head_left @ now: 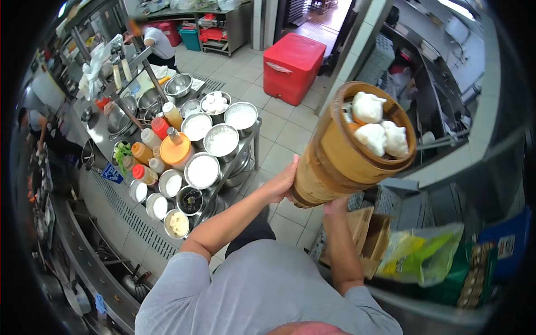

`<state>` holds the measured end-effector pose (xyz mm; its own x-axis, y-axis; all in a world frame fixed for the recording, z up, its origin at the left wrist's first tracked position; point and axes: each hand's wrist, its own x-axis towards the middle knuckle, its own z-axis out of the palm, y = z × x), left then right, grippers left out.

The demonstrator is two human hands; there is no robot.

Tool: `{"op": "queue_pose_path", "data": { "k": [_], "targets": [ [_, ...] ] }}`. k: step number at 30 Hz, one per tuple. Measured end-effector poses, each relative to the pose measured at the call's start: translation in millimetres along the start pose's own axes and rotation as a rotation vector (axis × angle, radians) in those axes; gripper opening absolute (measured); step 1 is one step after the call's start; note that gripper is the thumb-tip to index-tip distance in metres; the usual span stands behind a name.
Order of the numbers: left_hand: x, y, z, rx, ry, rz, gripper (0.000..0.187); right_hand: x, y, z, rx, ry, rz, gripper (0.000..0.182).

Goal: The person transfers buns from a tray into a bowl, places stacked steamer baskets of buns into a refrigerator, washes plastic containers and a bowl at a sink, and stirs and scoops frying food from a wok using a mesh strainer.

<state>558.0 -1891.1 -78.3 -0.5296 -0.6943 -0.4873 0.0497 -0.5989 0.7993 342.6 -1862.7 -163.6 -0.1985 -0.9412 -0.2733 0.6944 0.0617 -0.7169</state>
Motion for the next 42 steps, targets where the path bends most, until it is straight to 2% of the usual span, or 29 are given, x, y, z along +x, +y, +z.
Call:
{"op": "queue_pose_path", "data": {
  "k": [1, 4, 5, 8, 9, 12, 13, 16, 17, 20, 22, 23, 24, 26, 28, 29, 32, 33, 36, 38, 40, 42],
  "targets": [
    [33.4, 11.2, -14.0, 0.007, -0.018, -0.005, 0.100, 29.0, -10.6, 12.2, 0.027, -0.038, 0.021, 0.066],
    [117.9, 46.4, -36.0, -0.009, 0.101, 0.055, 0.096, 110.0, -29.7, 38.2, 0.055, -0.176, -0.034, 0.069],
    [143.9, 72.4, -55.6, 0.012, -0.056, 0.037, 0.095, 143.9, -34.7, 45.3, 0.003, -0.088, -0.036, 0.068],
    [206.0, 134.7, -56.4, -0.064, 0.098, 0.109, 0.098, 227.3, -67.0, 78.7, 0.036, -0.144, -0.015, 0.064],
    [222.9, 159.9, -68.4, -0.049, 0.024, 0.068, 0.098, 257.8, -70.3, 81.7, 0.038, -0.125, -0.006, 0.061],
    [300.0, 208.6, -89.6, -0.036, 0.003, 0.131, 0.095, 349.7, -93.4, 92.9, -0.105, -0.093, -0.043, 0.060],
    [326.4, 228.7, -96.0, -0.044, 0.041, 0.144, 0.094, 384.5, -98.6, 99.9, -0.046, -0.163, -0.029, 0.058],
    [394.1, 271.6, -108.0, -0.092, 0.135, 0.158, 0.092, 487.6, -111.6, 104.2, 0.032, -0.171, 0.107, 0.056],
    [414.6, 285.2, -114.5, -0.106, 0.144, 0.155, 0.092, 522.6, -112.4, 104.2, -0.091, -0.312, 0.041, 0.056],
    [478.8, 331.8, -134.4, -0.128, 0.258, 0.163, 0.094, 610.5, -128.0, 138.9, -0.158, -0.236, 0.120, 0.055],
    [518.2, 353.7, -146.8, -0.150, 0.313, 0.155, 0.101, 663.0, -140.2, 160.5, -0.186, -0.365, 0.162, 0.057],
    [538.8, 365.9, -165.1, -0.150, 0.332, 0.160, 0.106, 693.8, -134.9, 178.0, -0.231, -0.431, 0.152, 0.058],
    [553.4, 382.5, -177.7, -0.093, 0.401, 0.159, 0.111, 730.1, -129.4, 175.2, -0.127, -0.380, 0.217, 0.056],
    [580.2, 406.6, -207.9, -0.132, 0.414, 0.216, 0.108, 783.7, -117.6, 191.4, -0.230, -0.374, 0.220, 0.055],
    [600.4, 435.3, -245.7, -0.179, 0.415, 0.245, 0.110, 818.1, -110.2, 237.9, -0.225, -0.433, 0.222, 0.058],
    [613.8, 437.3, -259.4, -0.234, 0.288, 0.248, 0.112, 829.4, -107.6, 252.5, -0.230, -0.461, 0.236, 0.060],
    [643.4, 476.2, -318.5, -0.227, 0.317, 0.298, 0.111, 905.2, -70.8, 288.3, -0.290, -0.474, 0.187, 0.060],
    [664.9, 482.8, -341.2, -0.279, 0.376, 0.252, 0.109, 925.6, -63.4, 302.3, -0.229, -0.463, 0.245, 0.057],
    [685.8, 531.6, -395.3, -0.283, 0.362, 0.301, 0.110, 987.0, -39.0, 346.1, -0.405, -0.314, 0.168, 0.055],
    [727.7, 538.7, -441.3, -0.261, 0.416, 0.324, 0.112, 1022.4, -26.7, 383.9, -0.347, -0.394, 0.214, 0.056],
    [725.6, 583.0, -487.3, -0.269, 0.376, 0.265, 0.113, 1058.9, -11.9, 429.0, -0.310, -0.411, 0.223, 0.057],
    [743.3, 607.2, -525.5, -0.282, 0.420, 0.282, 0.113, 1092.8, 3.9, 462.8, -0.314, -0.391, 0.217, 0.059]
  ]
}}
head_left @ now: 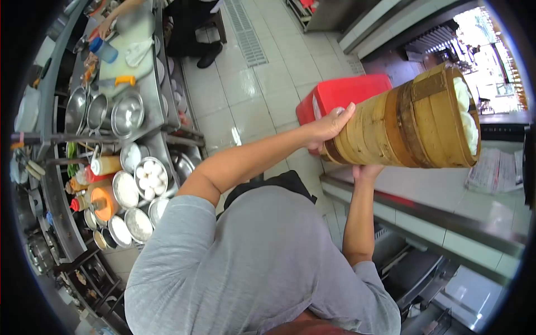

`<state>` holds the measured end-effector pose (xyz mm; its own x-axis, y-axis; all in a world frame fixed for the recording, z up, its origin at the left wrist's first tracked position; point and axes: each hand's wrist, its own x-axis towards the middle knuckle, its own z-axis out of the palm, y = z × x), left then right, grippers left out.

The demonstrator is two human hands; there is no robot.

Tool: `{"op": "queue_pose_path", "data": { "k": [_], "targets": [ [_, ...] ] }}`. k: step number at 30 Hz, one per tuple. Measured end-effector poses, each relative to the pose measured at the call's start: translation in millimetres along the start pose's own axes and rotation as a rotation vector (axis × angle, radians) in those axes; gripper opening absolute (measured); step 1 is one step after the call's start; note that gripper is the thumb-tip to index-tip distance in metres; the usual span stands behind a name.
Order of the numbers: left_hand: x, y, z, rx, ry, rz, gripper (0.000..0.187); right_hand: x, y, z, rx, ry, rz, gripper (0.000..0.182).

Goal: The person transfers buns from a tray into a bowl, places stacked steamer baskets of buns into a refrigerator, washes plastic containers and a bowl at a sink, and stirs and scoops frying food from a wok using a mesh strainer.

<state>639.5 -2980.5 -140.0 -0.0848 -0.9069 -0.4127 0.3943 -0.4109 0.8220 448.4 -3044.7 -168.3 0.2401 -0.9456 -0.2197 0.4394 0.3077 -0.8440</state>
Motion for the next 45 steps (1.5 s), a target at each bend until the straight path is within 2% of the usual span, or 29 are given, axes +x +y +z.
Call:
{"op": "queue_pose_path", "data": {
  "k": [3, 5, 7, 10, 11, 14, 17, 20, 23, 26, 29, 33, 38, 41, 45],
  "targets": [
    [60.8, 41.8, -35.6, -0.045, 0.023, 0.027, 0.107, 78.8, 1.1, 36.4, 0.003, 0.010, 0.011, 0.060],
    [98.2, 79.8, -73.9, -0.059, -0.007, 0.075, 0.100, 131.3, 0.2, 69.1, 0.053, -0.023, 0.068, 0.060],
    [135.3, 122.6, -109.8, -0.065, -0.094, 0.152, 0.090, 194.4, 5.3, 105.6, -0.005, -0.088, 0.035, 0.062],
    [176.9, 192.4, -153.8, -0.037, 0.079, 0.118, 0.089, 292.6, 10.6, 157.5, 0.029, -0.204, 0.050, 0.061],
    [198.1, 214.3, -175.4, -0.022, 0.040, 0.205, 0.091, 323.8, 12.5, 174.3, 0.061, -0.241, 0.069, 0.061],
    [233.0, 288.1, -228.6, 0.021, 0.166, 0.182, 0.094, 412.2, 18.5, 238.6, 0.174, -0.299, 0.163, 0.061],
    [269.7, 354.2, -295.3, 0.003, 0.218, 0.189, 0.094, 500.4, 42.4, 311.2, 0.154, -0.425, 0.159, 0.061],
    [308.8, 414.6, -370.3, -0.012, 0.256, 0.212, 0.092, 583.7, 67.8, 388.6, 0.111, -0.442, 0.186, 0.063],
    [349.9, 477.9, -454.4, -0.011, 0.259, 0.238, 0.090, 673.6, 97.3, 462.1, 0.154, -0.563, 0.204, 0.060],
    [402.1, 529.1, -540.7, -0.010, 0.392, 0.188, 0.091, 739.5, 121.2, 544.7, 0.090, -0.468, 0.168, 0.057],
    [443.5, 603.8, -624.5, -0.012, 0.354, 0.199, 0.095, 816.7, 131.0, 635.0, 0.104, -0.391, 0.263, 0.054],
    [494.6, 703.7, -731.0, -0.029, 0.238, 0.182, 0.098, 928.5, 158.4, 733.8, 0.070, -0.399, 0.224, 0.055],
    [574.9, 813.4, -851.2, -0.060, 0.332, 0.235, 0.095, 1062.8, 183.7, 870.2, 0.106, -0.413, 0.262, 0.063],
    [623.8, 882.3, -928.2, -0.039, 0.386, 0.203, 0.094, 1162.0, 211.3, 941.7, 0.338, -0.568, 0.401, 0.057],
    [697.0, 967.4, -1043.1, -0.035, 0.401, 0.207, 0.096, 1284.6, 234.7, 1060.2, 0.186, -0.560, 0.329, 0.056]
  ]
}}
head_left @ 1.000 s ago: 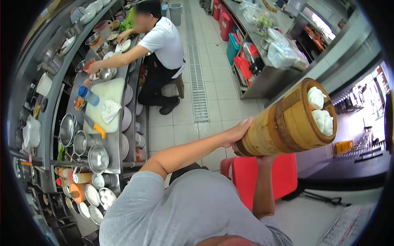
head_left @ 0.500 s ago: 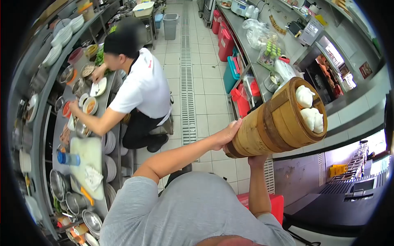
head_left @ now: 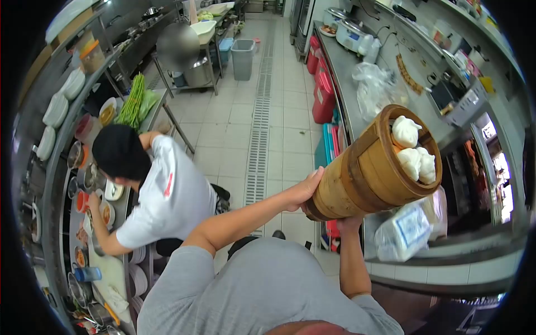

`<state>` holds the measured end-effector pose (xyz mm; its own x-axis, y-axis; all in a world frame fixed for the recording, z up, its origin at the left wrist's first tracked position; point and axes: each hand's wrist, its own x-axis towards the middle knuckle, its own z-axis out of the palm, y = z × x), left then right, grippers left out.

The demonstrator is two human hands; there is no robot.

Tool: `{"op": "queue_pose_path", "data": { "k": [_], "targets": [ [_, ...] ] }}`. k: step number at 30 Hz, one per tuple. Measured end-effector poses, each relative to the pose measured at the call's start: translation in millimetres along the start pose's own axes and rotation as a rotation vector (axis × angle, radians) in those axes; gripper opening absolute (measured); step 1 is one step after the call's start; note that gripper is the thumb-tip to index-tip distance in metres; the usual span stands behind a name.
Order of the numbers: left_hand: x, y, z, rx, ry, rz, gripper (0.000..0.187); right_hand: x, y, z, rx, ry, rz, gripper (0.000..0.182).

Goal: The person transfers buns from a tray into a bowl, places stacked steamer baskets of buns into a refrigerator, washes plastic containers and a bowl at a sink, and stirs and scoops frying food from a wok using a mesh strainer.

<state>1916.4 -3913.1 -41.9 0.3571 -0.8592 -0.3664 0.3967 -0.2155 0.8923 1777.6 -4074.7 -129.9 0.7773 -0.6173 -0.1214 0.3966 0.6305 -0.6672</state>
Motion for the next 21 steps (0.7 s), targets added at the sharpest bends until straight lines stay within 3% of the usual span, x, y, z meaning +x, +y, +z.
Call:
{"op": "queue_pose_path", "data": {
  "k": [5, 8, 11, 17, 21],
  "targets": [
    [127.9, 86.6, -88.8, -0.065, 0.036, 0.005, 0.098, 191.3, -1.0, 44.8, 0.000, -0.070, -0.033, 0.054],
    [212.2, 126.9, -158.6, -0.090, 0.040, 0.048, 0.096, 307.9, 12.0, 62.3, 0.047, -0.185, 0.049, 0.054],
    [293.1, 173.2, -242.2, -0.050, -0.056, 0.034, 0.096, 421.3, 35.0, 92.8, -0.012, -0.072, 0.015, 0.056],
    [431.6, 290.9, -369.7, -0.021, 0.091, 0.007, 0.098, 614.1, 52.5, 191.1, -0.047, -0.014, -0.016, 0.056],
    [526.5, 371.8, -457.0, -0.055, 0.023, -0.001, 0.099, 763.1, 69.4, 217.3, -0.017, -0.030, -0.029, 0.055]
  ]
}}
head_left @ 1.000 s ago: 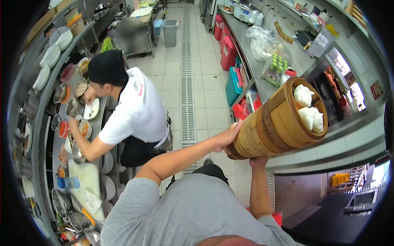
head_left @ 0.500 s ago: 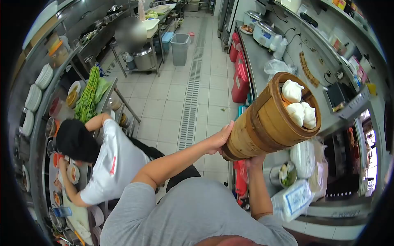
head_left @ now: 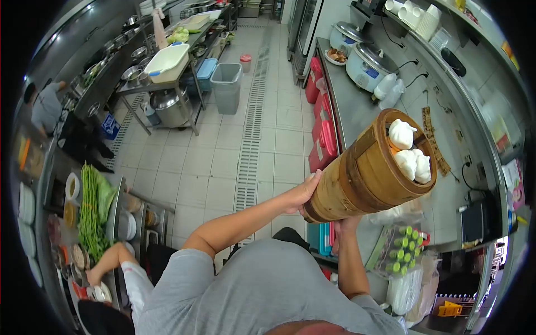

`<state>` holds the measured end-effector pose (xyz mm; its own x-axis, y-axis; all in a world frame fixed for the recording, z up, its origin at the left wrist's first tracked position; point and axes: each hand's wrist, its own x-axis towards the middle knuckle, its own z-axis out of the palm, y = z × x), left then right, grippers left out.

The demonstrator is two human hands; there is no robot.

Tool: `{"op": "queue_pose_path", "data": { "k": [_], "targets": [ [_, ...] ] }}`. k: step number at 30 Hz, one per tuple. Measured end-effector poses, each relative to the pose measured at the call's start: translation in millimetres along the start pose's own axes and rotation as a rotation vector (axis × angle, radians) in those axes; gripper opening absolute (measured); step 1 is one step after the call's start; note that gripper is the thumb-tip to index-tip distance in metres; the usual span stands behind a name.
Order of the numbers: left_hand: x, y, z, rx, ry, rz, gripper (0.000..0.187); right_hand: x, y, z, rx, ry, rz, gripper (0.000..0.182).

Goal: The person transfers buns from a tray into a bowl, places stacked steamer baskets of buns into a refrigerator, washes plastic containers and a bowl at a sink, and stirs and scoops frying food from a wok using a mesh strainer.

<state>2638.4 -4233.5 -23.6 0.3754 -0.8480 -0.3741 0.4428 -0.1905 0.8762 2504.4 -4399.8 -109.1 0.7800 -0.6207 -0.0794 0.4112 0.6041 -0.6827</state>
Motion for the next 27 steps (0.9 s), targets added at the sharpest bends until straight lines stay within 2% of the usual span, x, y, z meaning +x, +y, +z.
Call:
{"op": "queue_pose_path", "data": {
  "k": [2, 5, 8, 11, 14, 17, 20, 23, 26, 27],
  "targets": [
    [48.0, 37.2, -34.0, -0.021, 0.061, 0.028, 0.098, 70.5, 9.4, 16.5, 0.014, -0.002, 0.002, 0.054],
    [136.5, 81.6, -109.1, 0.003, 0.022, -0.005, 0.095, 189.6, 27.1, 41.7, -0.030, -0.036, 0.006, 0.054],
    [216.7, 128.7, -175.2, -0.014, 0.034, -0.022, 0.093, 297.1, 39.3, 82.5, -0.037, 0.021, 0.023, 0.052],
    [281.7, 194.7, -234.4, -0.032, 0.115, 0.009, 0.095, 415.5, 51.5, 118.5, -0.015, -0.043, 0.068, 0.052],
    [347.5, 258.9, -311.3, -0.021, 0.031, 0.078, 0.091, 529.5, 65.3, 162.3, -0.078, -0.164, 0.100, 0.051],
    [407.7, 314.5, -377.6, -0.089, 0.143, 0.107, 0.089, 646.7, 99.6, 189.8, -0.107, -0.192, 0.093, 0.053],
    [469.5, 369.2, -454.8, -0.105, 0.166, 0.131, 0.088, 759.8, 136.2, 223.9, -0.184, -0.232, 0.061, 0.060],
    [539.5, 426.0, -540.2, -0.062, 0.239, 0.183, 0.088, 862.3, 168.7, 278.8, -0.116, -0.217, 0.100, 0.052],
    [605.9, 483.6, -624.5, -0.072, 0.183, 0.156, 0.089, 972.9, 205.4, 300.6, -0.069, -0.135, 0.148, 0.052],
    [624.2, 502.1, -647.8, -0.069, 0.176, 0.082, 0.091, 1007.7, 209.6, 315.1, -0.081, -0.141, 0.118, 0.052]
  ]
}}
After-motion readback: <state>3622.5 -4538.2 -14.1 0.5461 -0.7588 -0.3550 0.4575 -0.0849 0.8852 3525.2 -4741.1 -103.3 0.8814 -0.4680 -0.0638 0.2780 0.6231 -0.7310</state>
